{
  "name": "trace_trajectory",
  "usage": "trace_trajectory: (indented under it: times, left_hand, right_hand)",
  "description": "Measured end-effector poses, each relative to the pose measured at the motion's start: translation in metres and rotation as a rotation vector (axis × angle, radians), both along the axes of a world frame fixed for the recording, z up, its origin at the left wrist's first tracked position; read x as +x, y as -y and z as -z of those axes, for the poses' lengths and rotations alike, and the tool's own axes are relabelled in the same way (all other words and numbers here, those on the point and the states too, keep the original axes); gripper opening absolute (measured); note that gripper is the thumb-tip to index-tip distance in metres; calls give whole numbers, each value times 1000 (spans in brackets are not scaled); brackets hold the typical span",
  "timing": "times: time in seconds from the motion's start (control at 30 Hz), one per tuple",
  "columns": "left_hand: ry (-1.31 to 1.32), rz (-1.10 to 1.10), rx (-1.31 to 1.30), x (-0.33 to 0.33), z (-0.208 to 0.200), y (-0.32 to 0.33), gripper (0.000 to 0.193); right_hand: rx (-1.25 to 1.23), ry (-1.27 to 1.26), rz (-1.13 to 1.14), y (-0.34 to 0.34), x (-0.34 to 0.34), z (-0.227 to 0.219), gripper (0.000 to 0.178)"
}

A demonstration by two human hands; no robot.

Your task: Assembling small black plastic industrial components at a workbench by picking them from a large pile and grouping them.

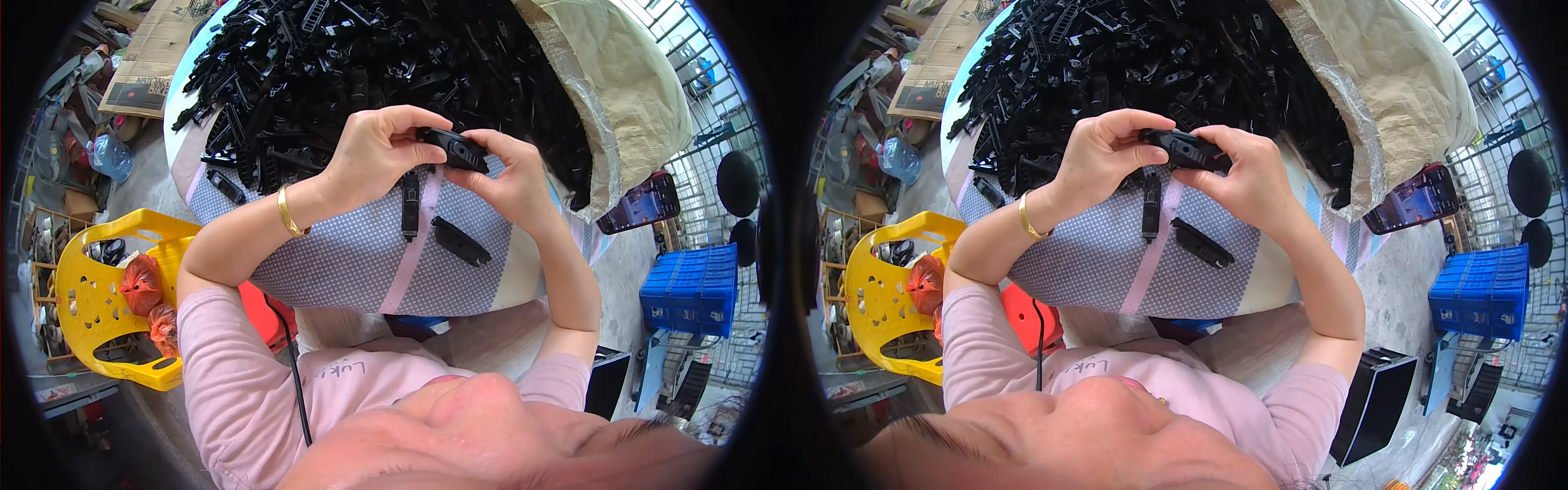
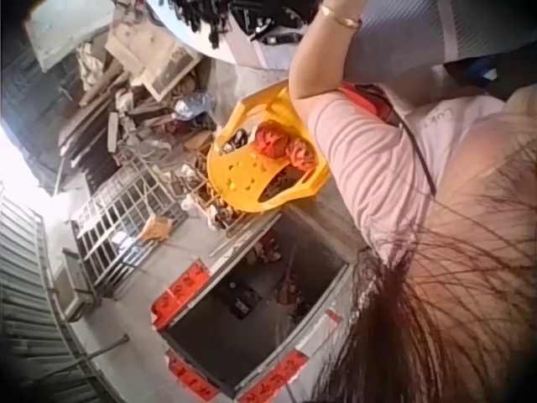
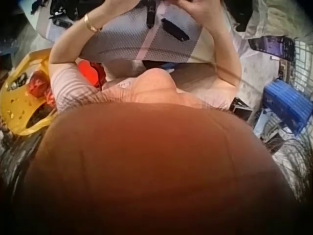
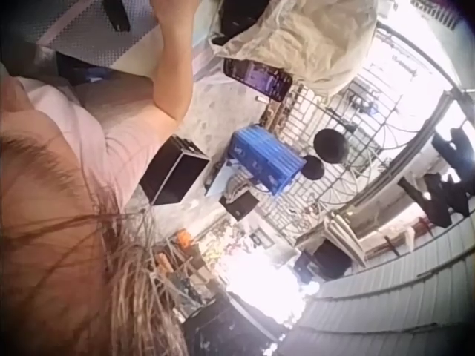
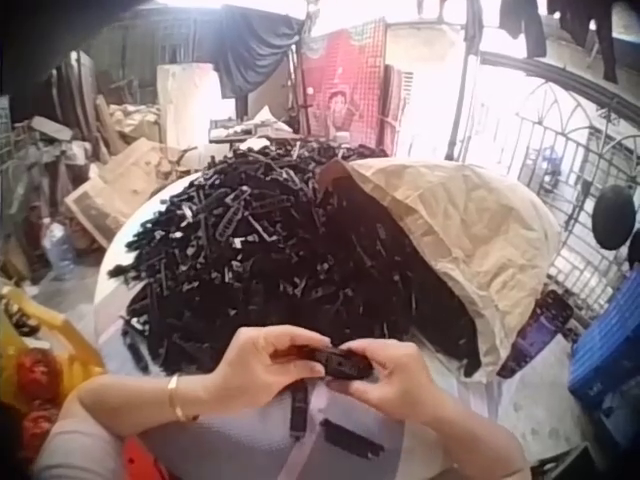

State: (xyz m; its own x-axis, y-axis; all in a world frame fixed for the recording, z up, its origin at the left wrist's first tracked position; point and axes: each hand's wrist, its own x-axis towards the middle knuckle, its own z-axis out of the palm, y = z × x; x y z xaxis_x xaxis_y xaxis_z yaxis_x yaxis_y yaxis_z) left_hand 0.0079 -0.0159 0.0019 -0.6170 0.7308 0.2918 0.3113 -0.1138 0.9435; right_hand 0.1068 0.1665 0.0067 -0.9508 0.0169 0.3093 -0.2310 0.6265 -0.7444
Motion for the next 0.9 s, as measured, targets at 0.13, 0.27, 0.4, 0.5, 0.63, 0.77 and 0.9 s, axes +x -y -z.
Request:
trace_trajectory:
  times: [0.13,0.27,0.4,0.5,0.63,0.77,0.9]
  left_hand:
    - [17,54,46,5,-1,1,32]
    - [247,163,-71,12,3,4,32]
    - [-133,334,-349,20,6,7,36]
    - [-591,268,-201,15,-1,8,35]
    - [-908,296,-423,-4,-4,20,37]
    - [-1041,303,-589,-1,-5,18,19]
    - [-990,175,-244,-9,5,9,15]
  right_hand:
    - [135,-212,85,2,5,3,34]
    - [69,302,-237,-28,8,-14,36]
    - [359,-54,253,-53,-4,-2,26]
    - [800,-150,478,-70,-12,16,24]
    - [1134,-51,563,-66,-21,13,23]
    - [1100,-142,441,-77,-27,15,21]
    - [820,-508,328,-65,-20,5,17]
